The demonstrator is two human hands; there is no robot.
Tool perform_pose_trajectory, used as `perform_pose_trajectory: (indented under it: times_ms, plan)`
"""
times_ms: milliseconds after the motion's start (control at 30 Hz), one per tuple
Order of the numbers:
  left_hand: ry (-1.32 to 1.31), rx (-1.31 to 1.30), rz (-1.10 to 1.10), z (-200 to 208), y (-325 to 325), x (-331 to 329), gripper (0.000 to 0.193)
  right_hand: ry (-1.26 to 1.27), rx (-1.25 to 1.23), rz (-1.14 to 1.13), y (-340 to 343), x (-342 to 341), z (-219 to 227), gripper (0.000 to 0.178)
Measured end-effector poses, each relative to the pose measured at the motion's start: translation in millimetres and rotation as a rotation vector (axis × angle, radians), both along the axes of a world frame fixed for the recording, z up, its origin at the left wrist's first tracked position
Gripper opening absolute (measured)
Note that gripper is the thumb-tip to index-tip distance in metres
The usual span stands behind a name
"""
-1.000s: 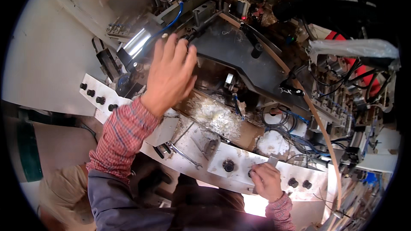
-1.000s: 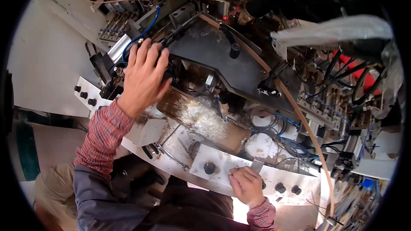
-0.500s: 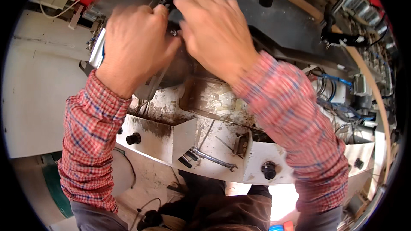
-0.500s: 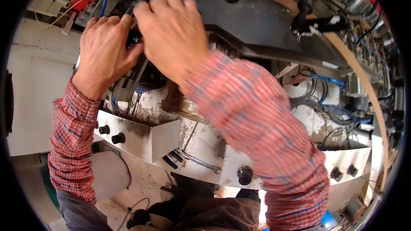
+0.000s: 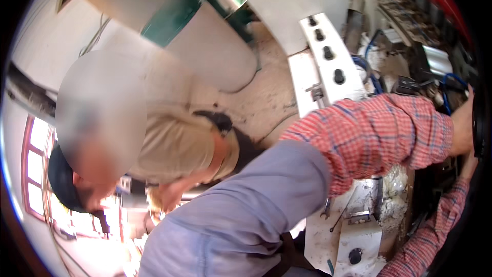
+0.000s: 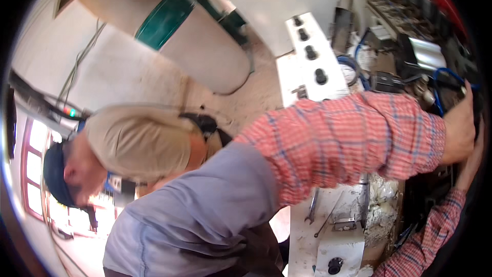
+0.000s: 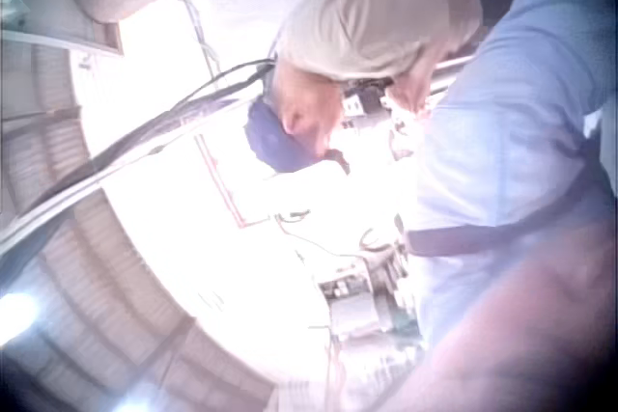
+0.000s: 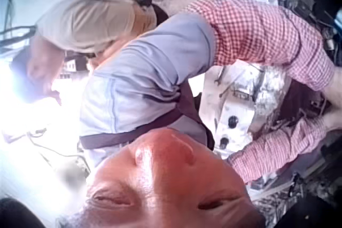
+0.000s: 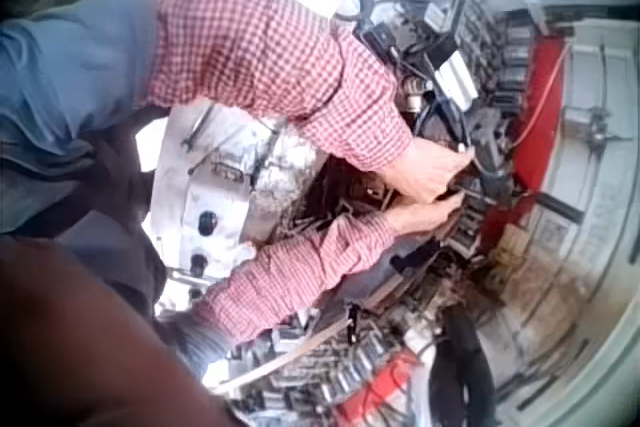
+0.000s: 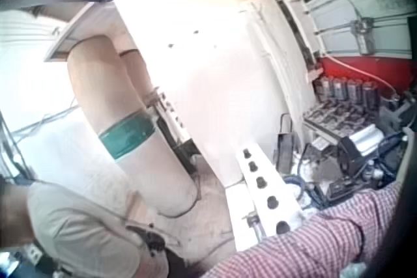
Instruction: The person handles a wooden ring, places it on a rotating machine, and adjusts various levers and knobs. They then move a large wooden board across the workshop floor.
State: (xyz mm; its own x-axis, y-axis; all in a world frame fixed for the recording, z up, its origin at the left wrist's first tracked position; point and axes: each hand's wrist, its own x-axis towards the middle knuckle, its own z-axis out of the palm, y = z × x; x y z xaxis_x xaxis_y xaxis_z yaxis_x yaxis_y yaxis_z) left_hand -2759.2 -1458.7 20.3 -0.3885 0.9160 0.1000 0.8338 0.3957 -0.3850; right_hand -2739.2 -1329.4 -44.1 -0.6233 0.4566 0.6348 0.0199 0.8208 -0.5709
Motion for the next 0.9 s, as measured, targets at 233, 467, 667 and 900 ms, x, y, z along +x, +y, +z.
perform_pose_trajectory:
  times_ms: [233, 467, 667, 900]
  plan:
    - [0.056, 0.165, -0.083, -18, 30, -12, 0.033, -0.104, -0.052, 0.055, 85, -20, -56, 0.035]
    - [0.036, 0.268, -0.076, -27, 48, -22, 0.03, -0.246, -0.161, 0.1, 127, -34, -55, 0.038]
    - [0.025, 0.347, -0.076, -46, 53, -27, 0.028, 0.018, -1.055, 0.25, 125, -42, -49, 0.046]
    - [0.018, 0.528, -0.14, -38, 47, -27, 0.023, -0.023, -0.369, 0.244, 105, -41, -34, 0.04]
